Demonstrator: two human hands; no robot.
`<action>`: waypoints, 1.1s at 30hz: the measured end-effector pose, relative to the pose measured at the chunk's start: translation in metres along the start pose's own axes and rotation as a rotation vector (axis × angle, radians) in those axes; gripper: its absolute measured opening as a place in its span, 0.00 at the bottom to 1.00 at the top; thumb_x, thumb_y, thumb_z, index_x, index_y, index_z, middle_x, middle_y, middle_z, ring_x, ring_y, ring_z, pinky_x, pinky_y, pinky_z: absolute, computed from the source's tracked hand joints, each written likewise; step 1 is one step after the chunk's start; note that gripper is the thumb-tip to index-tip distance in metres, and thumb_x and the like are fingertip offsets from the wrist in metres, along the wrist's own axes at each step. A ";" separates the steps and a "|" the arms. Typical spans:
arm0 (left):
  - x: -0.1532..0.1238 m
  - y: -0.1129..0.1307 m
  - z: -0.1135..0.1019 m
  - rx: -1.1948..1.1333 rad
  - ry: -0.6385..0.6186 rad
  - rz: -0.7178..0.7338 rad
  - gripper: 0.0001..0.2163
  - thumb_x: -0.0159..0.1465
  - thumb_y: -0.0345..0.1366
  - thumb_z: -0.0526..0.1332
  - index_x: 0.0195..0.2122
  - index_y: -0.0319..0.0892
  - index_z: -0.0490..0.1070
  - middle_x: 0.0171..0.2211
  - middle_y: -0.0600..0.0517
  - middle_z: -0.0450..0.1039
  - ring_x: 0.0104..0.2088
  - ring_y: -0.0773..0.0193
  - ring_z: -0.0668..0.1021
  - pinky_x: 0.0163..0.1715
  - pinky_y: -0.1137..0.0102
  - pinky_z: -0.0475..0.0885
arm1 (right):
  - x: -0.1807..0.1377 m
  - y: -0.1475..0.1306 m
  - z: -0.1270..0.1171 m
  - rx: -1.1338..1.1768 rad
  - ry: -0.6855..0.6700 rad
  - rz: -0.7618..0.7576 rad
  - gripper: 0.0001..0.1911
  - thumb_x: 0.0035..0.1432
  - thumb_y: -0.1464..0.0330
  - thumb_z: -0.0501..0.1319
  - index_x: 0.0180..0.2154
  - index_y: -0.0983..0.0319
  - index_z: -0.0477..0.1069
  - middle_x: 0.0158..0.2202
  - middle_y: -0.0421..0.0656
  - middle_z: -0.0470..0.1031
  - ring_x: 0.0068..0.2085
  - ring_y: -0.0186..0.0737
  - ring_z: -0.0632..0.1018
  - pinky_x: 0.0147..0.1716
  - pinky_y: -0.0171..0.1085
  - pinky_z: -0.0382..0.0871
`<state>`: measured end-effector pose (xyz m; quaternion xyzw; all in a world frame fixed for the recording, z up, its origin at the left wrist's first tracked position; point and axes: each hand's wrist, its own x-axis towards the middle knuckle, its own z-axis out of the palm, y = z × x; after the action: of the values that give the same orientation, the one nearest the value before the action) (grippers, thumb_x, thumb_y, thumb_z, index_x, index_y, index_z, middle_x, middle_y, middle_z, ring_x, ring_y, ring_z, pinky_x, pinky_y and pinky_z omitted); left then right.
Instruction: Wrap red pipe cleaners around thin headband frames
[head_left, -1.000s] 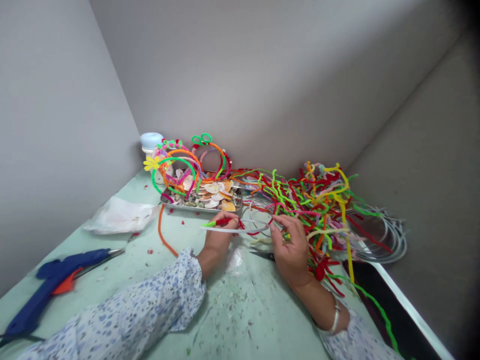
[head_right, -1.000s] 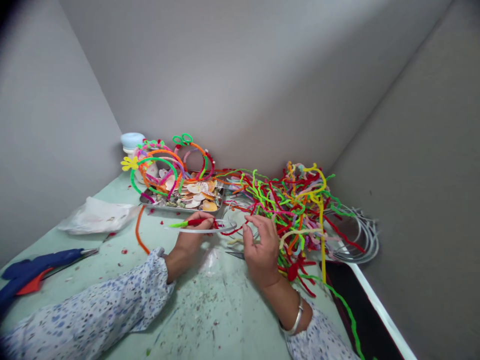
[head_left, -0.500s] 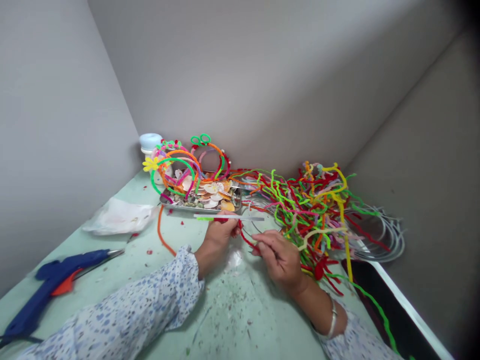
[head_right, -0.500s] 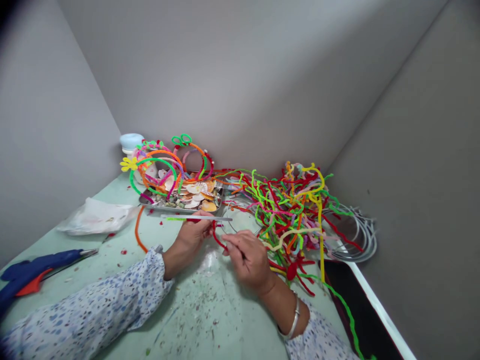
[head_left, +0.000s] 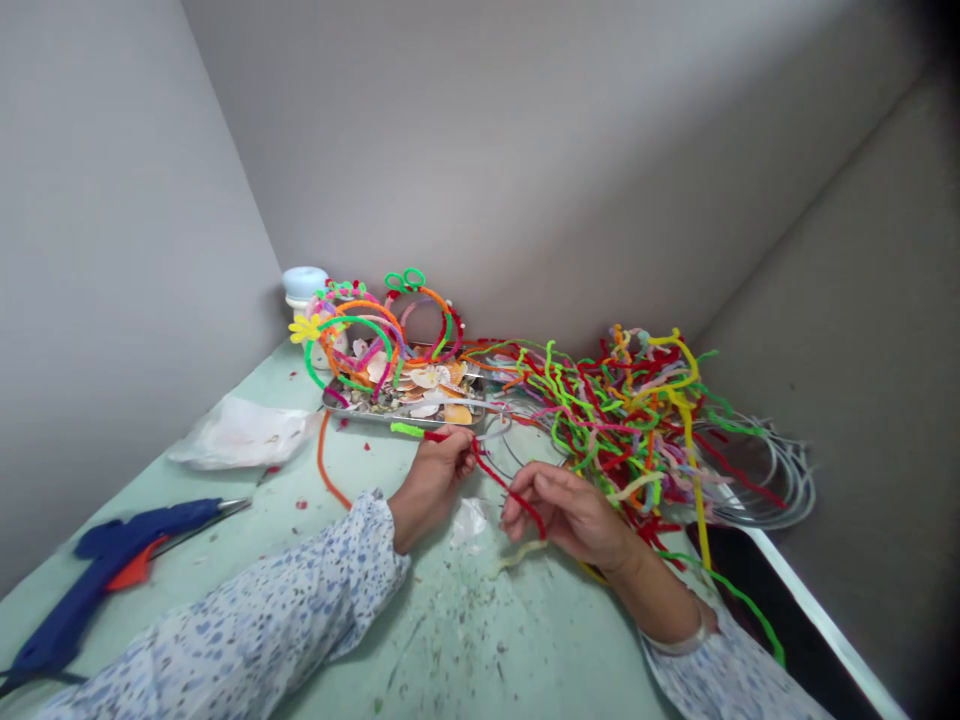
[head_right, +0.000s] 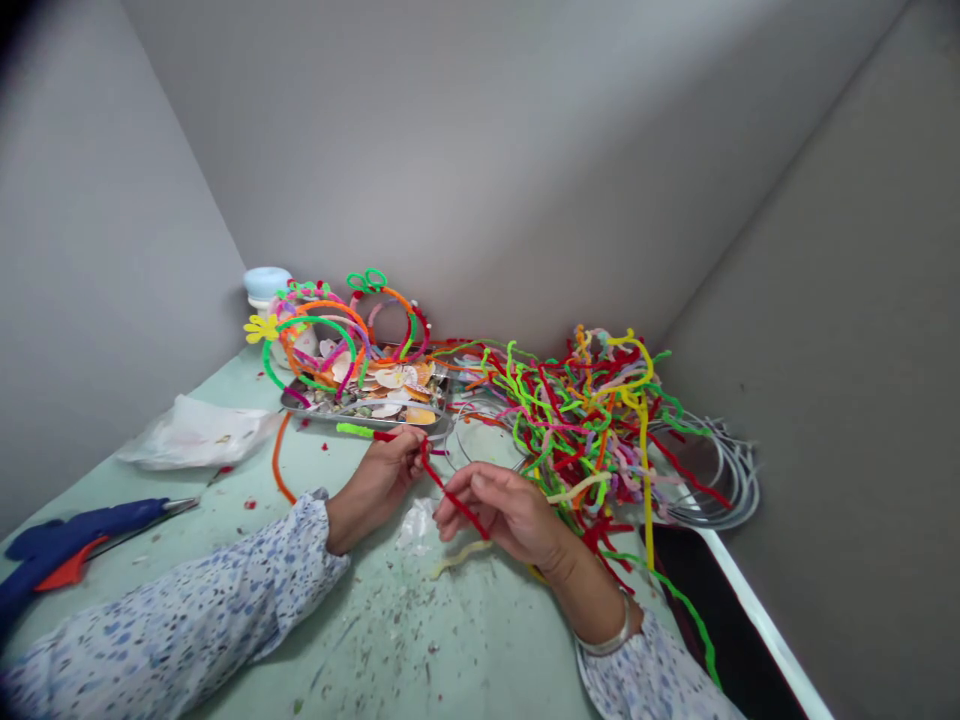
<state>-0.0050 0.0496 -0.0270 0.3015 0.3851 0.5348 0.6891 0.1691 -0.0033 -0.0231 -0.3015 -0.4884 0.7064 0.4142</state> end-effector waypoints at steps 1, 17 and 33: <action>0.001 0.000 0.000 -0.016 0.002 -0.004 0.05 0.50 0.30 0.63 0.25 0.38 0.66 0.19 0.59 0.65 0.18 0.77 0.66 0.18 0.81 0.60 | -0.002 -0.001 0.001 -0.019 -0.036 -0.004 0.15 0.58 0.56 0.61 0.36 0.63 0.72 0.32 0.48 0.80 0.33 0.44 0.80 0.37 0.45 0.73; 0.005 0.002 -0.005 -0.184 -0.071 -0.068 0.03 0.51 0.26 0.60 0.25 0.39 0.66 0.21 0.57 0.66 0.19 0.75 0.68 0.18 0.81 0.65 | 0.018 0.013 -0.021 -0.188 0.232 -0.166 0.20 0.59 0.52 0.57 0.36 0.63 0.72 0.25 0.44 0.78 0.24 0.39 0.76 0.29 0.38 0.71; -0.005 -0.008 -0.001 -0.139 -0.173 -0.114 0.04 0.49 0.28 0.62 0.23 0.38 0.67 0.20 0.58 0.65 0.20 0.76 0.68 0.20 0.80 0.63 | 0.027 0.007 -0.019 -0.798 0.435 -0.331 0.10 0.61 0.63 0.58 0.41 0.60 0.72 0.32 0.41 0.78 0.26 0.37 0.77 0.27 0.36 0.72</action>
<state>-0.0023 0.0429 -0.0332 0.2757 0.3028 0.4921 0.7682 0.1700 0.0280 -0.0363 -0.4958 -0.6648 0.3089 0.4657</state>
